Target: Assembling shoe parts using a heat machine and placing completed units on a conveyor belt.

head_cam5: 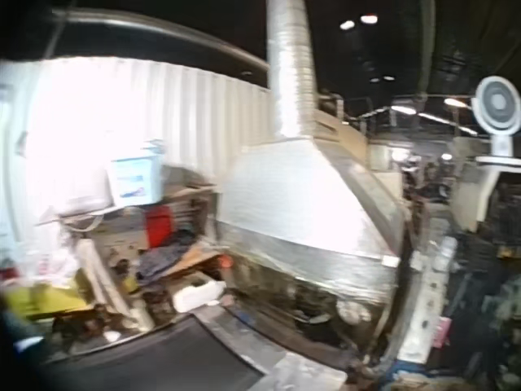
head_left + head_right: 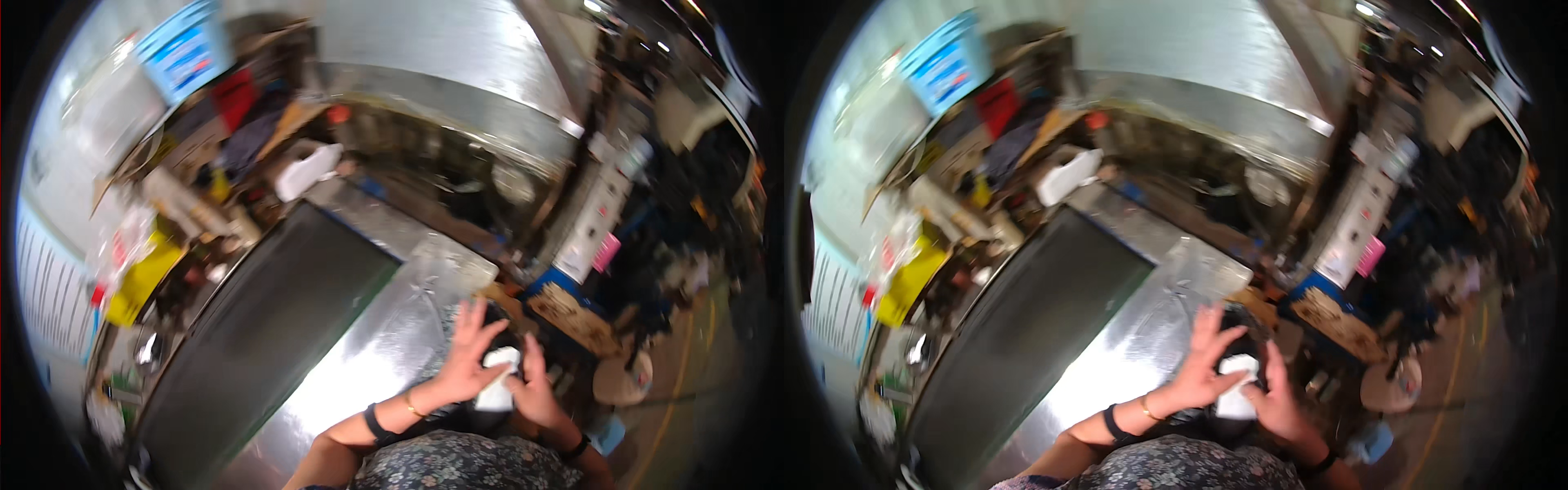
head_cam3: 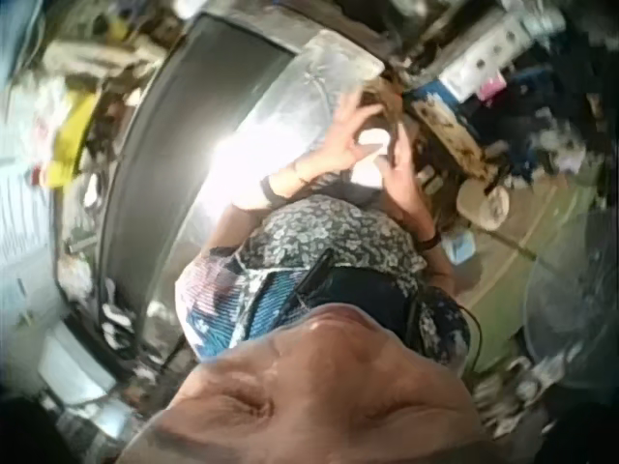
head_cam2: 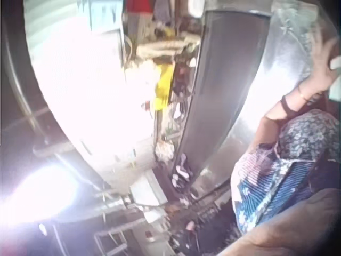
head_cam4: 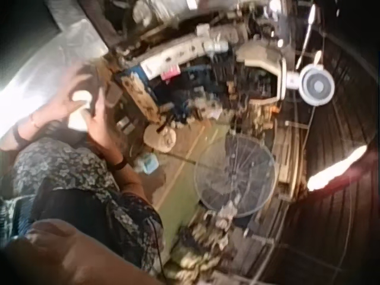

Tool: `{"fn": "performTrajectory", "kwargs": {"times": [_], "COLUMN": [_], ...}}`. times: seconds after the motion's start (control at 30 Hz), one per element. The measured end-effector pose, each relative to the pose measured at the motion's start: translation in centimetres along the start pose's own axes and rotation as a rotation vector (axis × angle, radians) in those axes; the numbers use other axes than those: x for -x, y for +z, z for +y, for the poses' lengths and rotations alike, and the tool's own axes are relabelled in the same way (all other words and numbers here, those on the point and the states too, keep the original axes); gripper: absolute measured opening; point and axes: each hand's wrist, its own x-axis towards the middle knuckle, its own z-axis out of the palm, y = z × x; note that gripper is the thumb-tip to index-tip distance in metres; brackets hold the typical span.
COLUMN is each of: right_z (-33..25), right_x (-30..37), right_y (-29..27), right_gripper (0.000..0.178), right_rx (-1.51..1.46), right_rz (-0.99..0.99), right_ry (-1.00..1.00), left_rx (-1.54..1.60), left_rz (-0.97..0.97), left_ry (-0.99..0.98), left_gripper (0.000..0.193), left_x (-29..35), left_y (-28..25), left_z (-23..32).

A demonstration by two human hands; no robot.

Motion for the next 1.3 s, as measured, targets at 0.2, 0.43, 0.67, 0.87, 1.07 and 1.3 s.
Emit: {"fn": "performTrajectory", "kwargs": {"times": [0.2, 0.43, 0.67, 0.87, 1.07, 1.3], "right_z": [3.6, 4.3, 1.8, -0.4, 1.4, 1.7], "right_x": [-0.6, -1.7, -2.7, -2.8, -1.1, 0.2], "right_y": [-5.1, -4.2, -3.8, -5.6, -4.5, 2.1], "right_gripper": [0.027, 0.071, 0.033, 0.062, 0.068, 0.076], "right_rx": [0.165, -0.422, 1.115, 0.482, -0.027, 0.267], "right_rz": [-0.010, -0.016, -0.082, -0.213, -0.032, 0.143], "right_ry": [0.234, 0.442, -0.247, 0.360, 0.452, 0.179], "left_rx": [0.610, 0.765, 0.535, 0.545, 1.155, -0.847], "left_rz": [-0.077, -0.169, -0.142, -0.249, 0.105, -0.238], "left_ry": [-0.320, -0.524, -0.425, -0.449, -0.830, -0.246], "left_gripper": [0.058, 0.053, 0.049, 0.054, 0.050, 0.024], "left_x": [-5.5, -3.2, -3.8, -4.8, -3.7, -1.7], "left_y": [1.1, 2.9, 3.9, 3.2, 4.0, 0.8], "left_z": [-0.7, -0.6, -1.3, -2.3, 0.4, 1.9]}}
